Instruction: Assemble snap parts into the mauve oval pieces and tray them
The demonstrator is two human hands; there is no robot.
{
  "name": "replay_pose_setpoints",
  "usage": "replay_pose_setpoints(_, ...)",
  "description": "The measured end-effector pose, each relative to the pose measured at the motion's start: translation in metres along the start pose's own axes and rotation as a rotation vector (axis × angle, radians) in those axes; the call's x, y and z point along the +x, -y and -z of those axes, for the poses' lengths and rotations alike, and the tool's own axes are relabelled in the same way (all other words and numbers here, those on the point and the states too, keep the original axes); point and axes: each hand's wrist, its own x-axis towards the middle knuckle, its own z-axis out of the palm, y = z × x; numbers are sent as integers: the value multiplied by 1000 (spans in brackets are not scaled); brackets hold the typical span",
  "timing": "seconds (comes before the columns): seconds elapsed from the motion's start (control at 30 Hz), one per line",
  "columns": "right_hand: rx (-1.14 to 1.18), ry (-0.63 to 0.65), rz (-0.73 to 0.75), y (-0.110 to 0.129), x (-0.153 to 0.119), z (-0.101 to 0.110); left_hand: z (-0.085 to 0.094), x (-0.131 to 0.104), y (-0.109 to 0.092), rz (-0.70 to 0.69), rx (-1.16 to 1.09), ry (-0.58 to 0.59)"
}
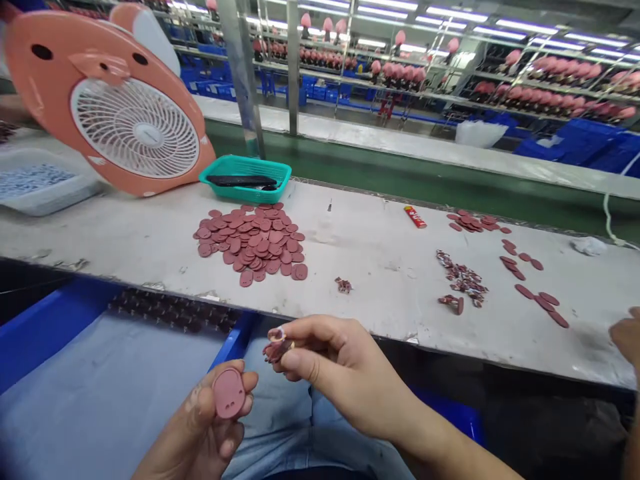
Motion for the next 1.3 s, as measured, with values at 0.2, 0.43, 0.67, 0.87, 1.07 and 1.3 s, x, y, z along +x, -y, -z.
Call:
replay_pose_setpoints(0.2, -399, 105, 279, 8, 2, -14, -3, -7, -1, -31, 40, 8)
replay_pose_setpoints(0.43, -511, 172, 316, 8, 3, -15, -1, -5, -1, -3, 46, 53)
replay_pose_setpoints(0.67, -575, 182, 361, 11, 4, -16, 0, -4, -2, 31, 58, 45)
replay_pose_setpoints(0.87, -616, 195, 402, 13, 6, -17, 2, -3, -2, 52, 39, 29)
replay_pose_setpoints(1.07, -598, 206, 390, 13, 4, -18, 2, -3, -1, 46, 22, 34)
replay_pose_setpoints(1.3, -582, 232, 336, 15, 8, -19, 2, -4, 0, 47, 12, 13)
